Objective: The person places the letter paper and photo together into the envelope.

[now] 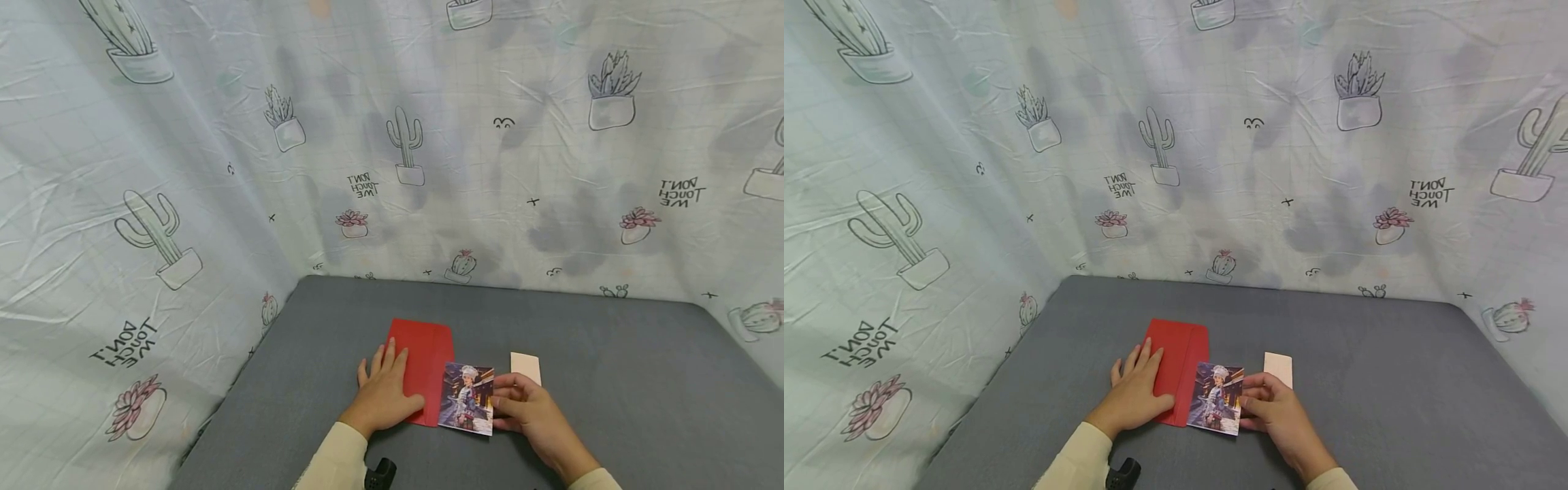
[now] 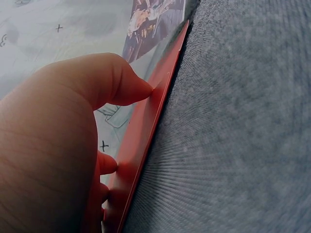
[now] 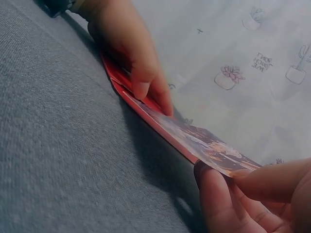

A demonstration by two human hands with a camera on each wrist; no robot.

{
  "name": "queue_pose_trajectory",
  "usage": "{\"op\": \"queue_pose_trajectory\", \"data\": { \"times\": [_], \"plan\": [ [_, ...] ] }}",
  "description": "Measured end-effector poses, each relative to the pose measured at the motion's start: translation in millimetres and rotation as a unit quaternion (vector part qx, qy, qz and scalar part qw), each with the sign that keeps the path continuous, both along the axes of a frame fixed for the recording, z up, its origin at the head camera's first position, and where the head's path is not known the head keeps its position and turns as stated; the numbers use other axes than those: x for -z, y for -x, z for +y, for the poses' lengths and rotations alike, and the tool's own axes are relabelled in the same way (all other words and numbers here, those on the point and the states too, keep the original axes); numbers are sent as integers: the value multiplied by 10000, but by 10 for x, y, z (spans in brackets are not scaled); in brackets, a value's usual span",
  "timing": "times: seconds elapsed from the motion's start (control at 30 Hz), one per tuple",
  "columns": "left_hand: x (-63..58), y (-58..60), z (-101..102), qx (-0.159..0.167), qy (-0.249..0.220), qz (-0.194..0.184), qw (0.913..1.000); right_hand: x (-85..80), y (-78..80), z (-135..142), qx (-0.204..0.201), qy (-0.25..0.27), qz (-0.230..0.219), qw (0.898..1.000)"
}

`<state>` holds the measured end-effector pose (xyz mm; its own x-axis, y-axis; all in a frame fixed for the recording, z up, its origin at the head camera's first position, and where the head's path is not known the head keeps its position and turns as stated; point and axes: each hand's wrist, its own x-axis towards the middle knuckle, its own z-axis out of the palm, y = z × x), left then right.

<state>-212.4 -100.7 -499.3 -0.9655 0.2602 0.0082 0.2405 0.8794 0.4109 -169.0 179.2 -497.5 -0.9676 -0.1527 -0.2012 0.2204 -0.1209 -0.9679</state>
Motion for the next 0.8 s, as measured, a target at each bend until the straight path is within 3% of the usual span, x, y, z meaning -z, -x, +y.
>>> {"op": "queue_pose_trajectory", "data": {
  "times": [0.8],
  "plan": [
    [22, 24, -6, 83, -50, 81, 9999, -45, -1, -159, -9, 50, -132, 9999]
  ]
}}
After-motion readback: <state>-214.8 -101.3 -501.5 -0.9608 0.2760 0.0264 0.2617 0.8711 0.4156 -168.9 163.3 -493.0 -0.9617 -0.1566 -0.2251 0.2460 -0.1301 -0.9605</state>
